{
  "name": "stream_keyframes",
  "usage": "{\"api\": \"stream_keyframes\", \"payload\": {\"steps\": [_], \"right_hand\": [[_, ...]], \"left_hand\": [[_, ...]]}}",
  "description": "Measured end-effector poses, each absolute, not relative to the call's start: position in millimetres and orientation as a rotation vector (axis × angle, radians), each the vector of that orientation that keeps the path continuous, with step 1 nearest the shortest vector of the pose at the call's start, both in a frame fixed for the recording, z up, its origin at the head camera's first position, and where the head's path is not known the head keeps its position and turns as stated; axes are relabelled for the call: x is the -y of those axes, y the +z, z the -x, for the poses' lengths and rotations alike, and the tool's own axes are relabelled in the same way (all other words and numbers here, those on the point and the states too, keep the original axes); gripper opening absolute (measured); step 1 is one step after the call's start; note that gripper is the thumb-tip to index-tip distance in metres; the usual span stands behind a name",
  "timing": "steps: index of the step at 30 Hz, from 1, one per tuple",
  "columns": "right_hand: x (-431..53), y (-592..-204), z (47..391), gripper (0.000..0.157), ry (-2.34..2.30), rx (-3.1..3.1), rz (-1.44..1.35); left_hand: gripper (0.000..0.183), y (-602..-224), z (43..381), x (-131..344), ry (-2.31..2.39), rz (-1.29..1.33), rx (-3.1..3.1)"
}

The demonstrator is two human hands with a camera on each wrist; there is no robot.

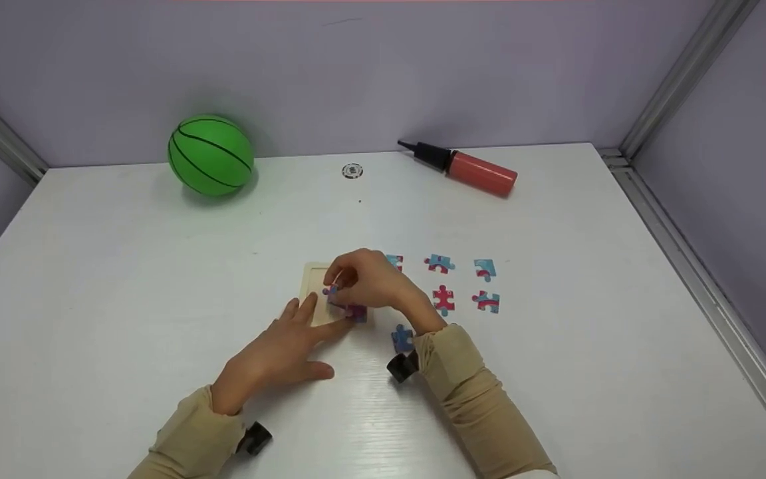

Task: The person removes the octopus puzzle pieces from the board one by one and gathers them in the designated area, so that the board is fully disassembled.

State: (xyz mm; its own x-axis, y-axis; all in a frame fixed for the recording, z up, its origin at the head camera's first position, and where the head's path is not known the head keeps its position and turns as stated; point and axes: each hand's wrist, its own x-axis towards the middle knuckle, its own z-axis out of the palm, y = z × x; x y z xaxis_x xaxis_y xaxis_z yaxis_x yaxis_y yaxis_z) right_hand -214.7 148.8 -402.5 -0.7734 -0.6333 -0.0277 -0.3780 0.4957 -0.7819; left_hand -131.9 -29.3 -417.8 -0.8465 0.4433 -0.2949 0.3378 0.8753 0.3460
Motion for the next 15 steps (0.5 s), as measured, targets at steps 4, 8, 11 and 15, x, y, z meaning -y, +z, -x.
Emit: {"api": "stream_keyframes", "payload": {"steps": [4,8,11,15], "right_hand": [[-157,-399,212,0.018,-1.194,-2.388,0.86],[-168,-400,208,0.018,-1.212,-2.363,0.842],[-181,-400,206,0.019,-1.208,-2.362,0.829],[-201,-399,206,0.019,-1.171,-2.418,0.779]], "left_hand": [[0.069,-417,133,30,0.406,-0.585,-2.676],[0.07,-419,132,31,0.448,-0.563,-2.659],[0.069,-418,131,30,0.453,-0.545,-2.662],[0.068,-415,131,30,0.448,-0.536,-2.672]]}}
